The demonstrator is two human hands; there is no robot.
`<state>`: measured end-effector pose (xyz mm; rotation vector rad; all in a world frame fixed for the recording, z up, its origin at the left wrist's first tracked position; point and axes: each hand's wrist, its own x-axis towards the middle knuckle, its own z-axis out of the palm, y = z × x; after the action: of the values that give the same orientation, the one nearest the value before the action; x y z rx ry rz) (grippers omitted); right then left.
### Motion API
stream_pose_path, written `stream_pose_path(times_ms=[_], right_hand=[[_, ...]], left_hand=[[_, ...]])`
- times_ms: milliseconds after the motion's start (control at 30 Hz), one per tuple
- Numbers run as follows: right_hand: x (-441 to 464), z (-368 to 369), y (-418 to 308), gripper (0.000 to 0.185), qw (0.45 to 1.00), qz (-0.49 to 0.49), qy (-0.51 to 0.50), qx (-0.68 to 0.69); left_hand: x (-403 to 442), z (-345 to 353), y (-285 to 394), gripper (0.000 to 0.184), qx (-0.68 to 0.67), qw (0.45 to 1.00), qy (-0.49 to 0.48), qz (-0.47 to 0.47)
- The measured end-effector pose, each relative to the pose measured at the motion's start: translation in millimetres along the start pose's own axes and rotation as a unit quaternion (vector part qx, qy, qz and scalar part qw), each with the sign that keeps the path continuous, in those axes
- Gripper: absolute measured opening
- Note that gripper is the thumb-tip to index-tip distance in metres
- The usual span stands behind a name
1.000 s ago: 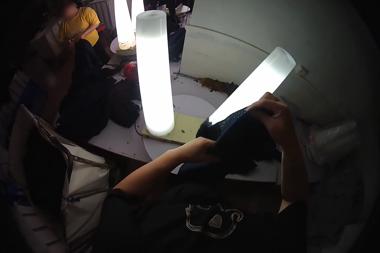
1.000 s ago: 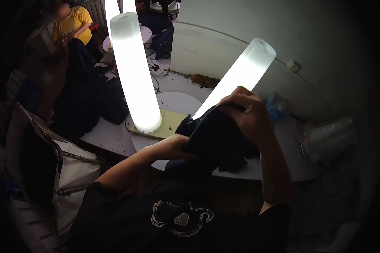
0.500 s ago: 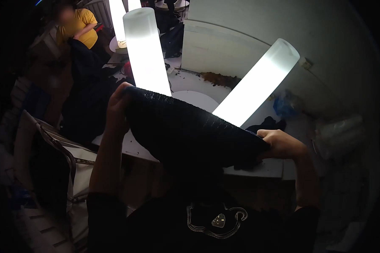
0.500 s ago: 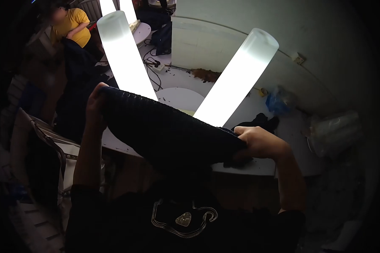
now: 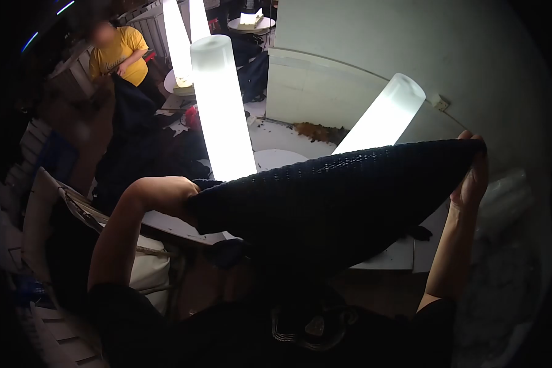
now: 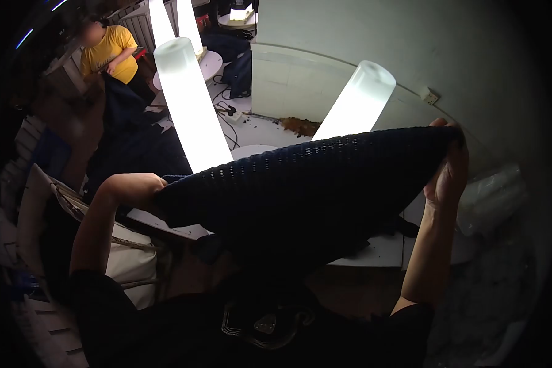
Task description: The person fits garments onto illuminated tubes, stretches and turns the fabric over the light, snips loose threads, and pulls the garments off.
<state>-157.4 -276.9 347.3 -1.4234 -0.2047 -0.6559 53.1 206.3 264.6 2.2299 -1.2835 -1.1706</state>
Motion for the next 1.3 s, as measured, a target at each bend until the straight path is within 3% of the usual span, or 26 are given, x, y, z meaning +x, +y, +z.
stream_pose_path(times_ms=[33,133,167,233,267,300,333,367,400,467,500,567,600,633,700,767,867,1000,1100,1233,1300], right_hand=[[-1.4,-3.5,0.6,0.025,0.999,0.009,0.033,-0.01],[-0.2,-36.1,21.0,0.03,0.991,0.06,0.118,0.015],[-2.0,-59.9,31.3,0.033,0.989,0.086,0.103,-0.063],[-13.8,-98.2,43.4,0.042,0.964,0.133,0.072,-0.217],[-27.4,-102.0,39.9,0.045,0.949,0.129,-0.02,-0.288],[-33.5,-85.7,28.4,0.048,0.92,0.123,-0.109,-0.356],[-21.7,-71.6,14.1,0.047,0.864,0.207,-0.275,-0.369],[-9.0,-34.5,-2.9,0.047,0.773,0.282,-0.43,-0.371],[-12.4,-16.5,-1.4,0.04,0.789,0.33,-0.395,-0.336],[-16.3,-20.7,-2.3,0.041,0.834,0.311,-0.269,-0.368],[-18.6,-27.8,-2.7,0.042,0.851,0.3,-0.202,-0.38],[-22.9,-70.3,34.1,0.053,0.957,0.173,-0.088,-0.217],[-22.2,-68.0,42.7,0.058,0.984,0.096,-0.053,-0.138],[-12.5,-66.9,50.2,0.06,0.995,0.102,-0.012,-0.008],[0.7,-60.9,70.1,0.047,0.985,-0.007,-0.086,0.148],[10.6,-48.7,79.4,0.044,0.971,0.012,-0.043,0.233],[29.6,-20.0,71.8,0.041,0.987,0.032,0.091,0.131],[59.4,-2.6,58.2,0.045,0.982,0.095,0.153,0.057],[84.7,-5.6,61.3,0.046,0.98,0.122,0.154,0.003],[123.5,-7.0,76.7,0.036,0.962,0.2,0.143,-0.122],[133.7,-9.7,86.6,0.032,0.955,0.228,0.104,-0.161]], left_hand=[[-5.2,0.3,-11.1,0.024,0.009,1.0,0.018,0.004],[-34.1,-14.5,-24.8,0.026,-0.18,0.956,0.169,0.158],[-48.4,-10.6,-50.5,0.036,-0.351,0.893,0.229,0.162],[-42.4,-2.4,-75.3,0.046,-0.455,0.737,0.324,0.379],[-37.0,-5.0,-83.6,0.048,-0.44,0.709,0.356,0.421],[-33.0,-10.4,-70.5,0.036,-0.477,0.672,0.374,0.426],[-29.3,-17.3,-53.9,0.03,-0.496,0.65,0.368,0.442],[-26.7,-25.0,-38.5,0.027,-0.515,0.627,0.36,0.46],[-21.5,-35.2,-37.4,0.027,-0.508,0.621,0.347,0.486],[-9.2,-53.0,-38.5,0.029,-0.494,0.611,0.313,0.534],[-7.7,-55.1,-25.5,0.029,-0.506,0.602,0.381,0.485],[-6.3,-56.5,0.4,0.031,-0.523,0.571,0.506,0.379],[-5.2,-62.1,0.1,0.03,-0.514,0.587,0.507,0.367],[-2.2,-70.8,-3.0,0.03,-0.504,0.602,0.507,0.355],[3.0,-84.8,-1.2,0.029,-0.484,0.62,0.519,0.333],[9.5,-97.9,4.8,0.028,-0.464,0.628,0.54,0.314],[17.9,-117.4,-3.9,0.026,-0.389,0.698,0.542,0.259],[28.7,-145.5,-3.5,0.033,-0.194,0.765,0.6,0.132],[32.2,-167.6,-2.9,0.039,-0.093,0.799,0.586,0.095],[36.0,-198.1,-5.3,0.042,-0.188,0.84,0.508,-0.022],[50.0,-202.3,-18.8,0.039,-0.19,0.867,0.46,-0.012]])
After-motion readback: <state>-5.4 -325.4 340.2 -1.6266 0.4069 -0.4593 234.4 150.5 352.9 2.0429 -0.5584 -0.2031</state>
